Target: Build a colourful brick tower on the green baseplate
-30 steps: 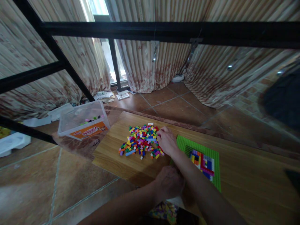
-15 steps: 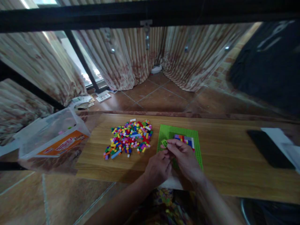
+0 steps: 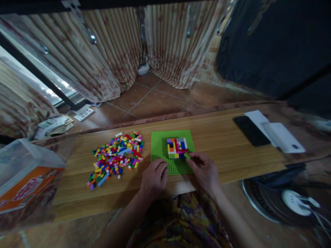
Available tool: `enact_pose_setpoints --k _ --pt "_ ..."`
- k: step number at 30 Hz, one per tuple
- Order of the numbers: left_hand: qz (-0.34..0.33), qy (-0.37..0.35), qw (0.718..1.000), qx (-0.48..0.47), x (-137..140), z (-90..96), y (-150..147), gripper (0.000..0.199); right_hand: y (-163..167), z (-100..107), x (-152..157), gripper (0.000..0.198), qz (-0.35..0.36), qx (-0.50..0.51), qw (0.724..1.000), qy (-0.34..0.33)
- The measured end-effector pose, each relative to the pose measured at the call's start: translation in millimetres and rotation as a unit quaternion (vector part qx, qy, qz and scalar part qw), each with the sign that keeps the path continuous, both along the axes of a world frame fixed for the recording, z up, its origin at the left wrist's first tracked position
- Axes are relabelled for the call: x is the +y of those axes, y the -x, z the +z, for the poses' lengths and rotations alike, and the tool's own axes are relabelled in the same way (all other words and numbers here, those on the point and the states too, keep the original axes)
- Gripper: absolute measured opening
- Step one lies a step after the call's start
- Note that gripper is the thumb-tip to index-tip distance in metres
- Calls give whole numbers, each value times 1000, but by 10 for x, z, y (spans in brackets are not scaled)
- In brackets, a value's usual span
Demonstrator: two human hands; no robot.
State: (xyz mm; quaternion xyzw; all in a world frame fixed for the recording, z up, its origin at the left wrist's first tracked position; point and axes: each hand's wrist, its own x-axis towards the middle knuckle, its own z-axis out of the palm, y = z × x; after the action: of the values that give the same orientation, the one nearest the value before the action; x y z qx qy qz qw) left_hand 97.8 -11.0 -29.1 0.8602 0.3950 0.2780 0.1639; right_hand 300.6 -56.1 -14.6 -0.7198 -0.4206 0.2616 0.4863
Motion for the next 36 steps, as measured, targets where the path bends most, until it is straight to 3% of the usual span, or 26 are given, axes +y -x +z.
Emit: enact_pose_setpoints --k 5,10,17,27,36 --pt "3 8 1000 4 -1 11 -5 17 114 17 49 15 67 -102 992 -36" --pt "4 10 1000 -1 -4 -5 -8 17 44 -2 37 13 99 -143 984 -46" --pt "3 6 1000 -3 -13 -5 -10 17 39 23 62 14 109 -162 977 -82" --pt "0 21 1000 -6 -18 18 -10 18 80 28 117 16 90 -210 971 -76" --pt "2 10 1000 -15 -20 16 -17 18 189 -105 16 25 64 -334 937 -76"
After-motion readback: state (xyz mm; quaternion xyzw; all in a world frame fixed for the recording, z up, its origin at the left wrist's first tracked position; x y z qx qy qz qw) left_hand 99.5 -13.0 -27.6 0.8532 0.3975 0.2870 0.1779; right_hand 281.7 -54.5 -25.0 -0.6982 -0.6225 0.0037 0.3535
